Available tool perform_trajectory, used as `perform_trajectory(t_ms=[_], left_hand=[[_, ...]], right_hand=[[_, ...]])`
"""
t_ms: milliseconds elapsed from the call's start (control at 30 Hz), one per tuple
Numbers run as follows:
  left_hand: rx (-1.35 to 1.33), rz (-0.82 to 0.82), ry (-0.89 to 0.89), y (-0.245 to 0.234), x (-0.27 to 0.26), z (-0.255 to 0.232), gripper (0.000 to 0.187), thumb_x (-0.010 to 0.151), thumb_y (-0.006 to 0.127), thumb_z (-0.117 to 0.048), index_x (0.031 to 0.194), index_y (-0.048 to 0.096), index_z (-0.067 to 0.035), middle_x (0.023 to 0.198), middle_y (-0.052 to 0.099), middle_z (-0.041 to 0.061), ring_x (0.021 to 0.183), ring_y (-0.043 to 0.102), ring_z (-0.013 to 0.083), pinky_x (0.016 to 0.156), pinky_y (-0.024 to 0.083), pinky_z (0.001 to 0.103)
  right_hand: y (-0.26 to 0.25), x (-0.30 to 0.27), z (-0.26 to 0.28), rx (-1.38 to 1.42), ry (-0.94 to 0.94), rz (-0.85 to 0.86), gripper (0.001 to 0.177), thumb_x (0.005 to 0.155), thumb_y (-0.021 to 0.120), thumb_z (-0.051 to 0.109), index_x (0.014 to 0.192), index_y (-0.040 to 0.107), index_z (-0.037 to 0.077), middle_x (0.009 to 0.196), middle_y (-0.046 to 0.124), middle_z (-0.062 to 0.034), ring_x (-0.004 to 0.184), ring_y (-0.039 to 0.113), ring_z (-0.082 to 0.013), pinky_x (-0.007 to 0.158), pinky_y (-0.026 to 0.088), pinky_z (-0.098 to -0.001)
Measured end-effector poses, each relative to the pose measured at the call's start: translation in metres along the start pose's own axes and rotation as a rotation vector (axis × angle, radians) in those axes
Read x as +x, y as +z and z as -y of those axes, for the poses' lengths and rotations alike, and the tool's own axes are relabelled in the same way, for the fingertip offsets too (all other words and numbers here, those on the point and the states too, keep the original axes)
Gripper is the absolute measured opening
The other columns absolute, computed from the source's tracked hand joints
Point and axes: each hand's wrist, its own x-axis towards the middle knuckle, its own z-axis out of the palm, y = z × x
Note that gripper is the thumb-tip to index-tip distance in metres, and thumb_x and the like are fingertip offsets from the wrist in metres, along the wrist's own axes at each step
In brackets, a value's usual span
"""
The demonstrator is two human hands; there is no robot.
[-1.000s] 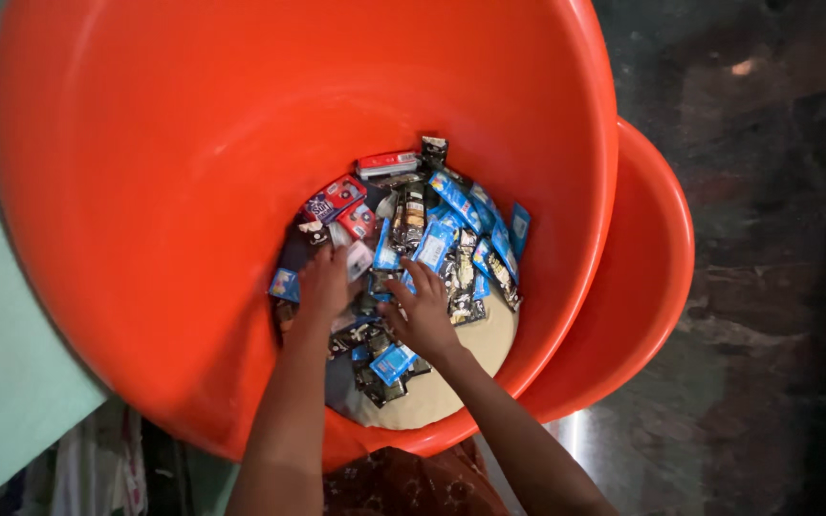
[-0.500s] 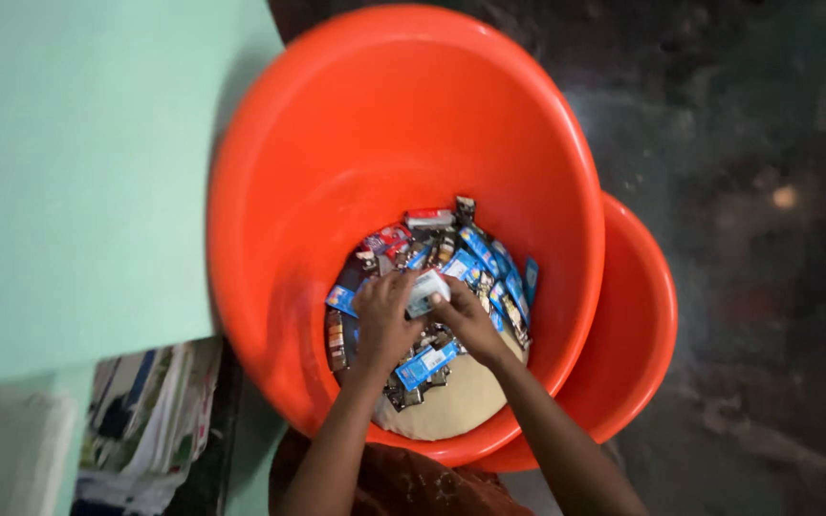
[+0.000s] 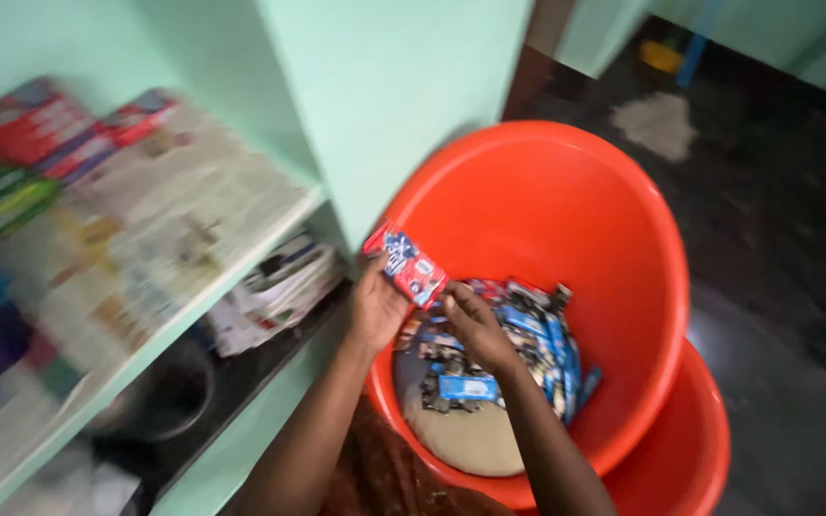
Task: The person repeatedly picks up laundry detergent pouches and small boxes from a red basin and places them onto a shelf lined with newspaper. The person handles items one at a time, arranging them in rows on the shelf.
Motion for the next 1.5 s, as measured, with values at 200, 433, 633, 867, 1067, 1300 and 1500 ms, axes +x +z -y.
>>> perform_trajectory(t_ms=[200, 433, 633, 867, 1067, 1300, 1500], left_hand=[[0.111, -0.124, 0.274, -0.011, -0.025, -0.067, 0.037, 0.099, 0.069, -0.038, 0.127, 0.06, -0.016, 0.114, 0.067, 0.001, 0.109, 0.066, 0.0175, 0.099, 0.052, 0.042], [0.317, -0.285, 0.22, -0.037, -0.036, -0.158, 0.045, 0.1, 0.065, -0.051, 0.118, 0.063, -0.01, 0.097, 0.068, 0.007, 0.078, 0.07, 0.0184, 0.07, 0.06, 0.039], [0.589, -0.425, 0.283, -0.052, -0.025, -0.218, 0.049, 0.096, 0.06, -0.051, 0.122, 0.062, -0.01, 0.101, 0.069, 0.006, 0.083, 0.071, 0.0167, 0.072, 0.061, 0.038], [0.719, -0.331, 0.112, -0.076, 0.013, -0.309, 0.06, 0.099, 0.051, -0.057, 0.135, 0.058, -0.009, 0.119, 0.069, 0.009, 0.102, 0.07, 0.0195, 0.084, 0.061, 0.041], [0.664, -0.428, 0.201, -0.109, 0.036, -0.367, 0.049, 0.097, 0.06, -0.042, 0.138, 0.052, -0.018, 0.118, 0.067, 0.008, 0.1, 0.068, 0.0239, 0.087, 0.059, 0.041], [0.595, -0.514, 0.398, -0.155, 0.086, -0.402, 0.034, 0.1, 0.064, -0.036, 0.121, 0.065, -0.009, 0.093, 0.063, 0.001, 0.072, 0.057, 0.0119, 0.058, 0.048, 0.03], [0.617, -0.75, 0.374, -0.185, 0.14, -0.419, 0.017, 0.096, 0.069, -0.024, 0.098, 0.063, -0.009, 0.084, 0.063, 0.006, 0.057, 0.052, 0.0139, 0.051, 0.038, 0.031]], right_hand=[[0.072, 0.046, -0.001, 0.045, -0.137, 0.191, 0.031, 0.107, 0.056, 0.027, 0.125, 0.062, 0.002, 0.112, 0.069, -0.0047, 0.1, 0.067, -0.0158, 0.089, 0.056, -0.0343], [0.143, 0.095, 0.006, 0.077, -0.14, 0.345, 0.033, 0.109, 0.053, 0.03, 0.123, 0.062, 0.002, 0.108, 0.068, -0.0044, 0.098, 0.066, -0.0163, 0.085, 0.06, -0.0369], [0.215, 0.14, 0.023, -0.058, -0.145, 0.312, 0.049, 0.102, 0.062, 0.028, 0.147, 0.047, 0.013, 0.105, 0.059, -0.0036, 0.095, 0.059, -0.0146, 0.079, 0.055, -0.0355], [0.273, 0.25, 0.034, 0.019, -0.121, 0.281, 0.052, 0.099, 0.066, 0.023, 0.149, 0.05, 0.019, 0.097, 0.063, -0.0073, 0.084, 0.058, -0.0159, 0.066, 0.05, -0.0299], [0.318, 0.355, 0.044, 0.223, -0.085, 0.104, 0.032, 0.103, 0.06, 0.031, 0.127, 0.057, 0.009, 0.104, 0.069, -0.01, 0.083, 0.068, -0.0181, 0.067, 0.055, -0.0299], [0.341, 0.399, 0.03, 0.225, -0.059, 0.182, 0.04, 0.104, 0.054, 0.037, 0.12, 0.059, 0.001, 0.096, 0.066, -0.0102, 0.077, 0.068, -0.0198, 0.066, 0.06, -0.0335], [0.342, 0.45, 0.021, 0.096, -0.158, 0.108, 0.032, 0.098, 0.064, 0.017, 0.122, 0.053, -0.001, 0.102, 0.065, -0.0129, 0.081, 0.069, -0.0193, 0.072, 0.063, -0.0339]])
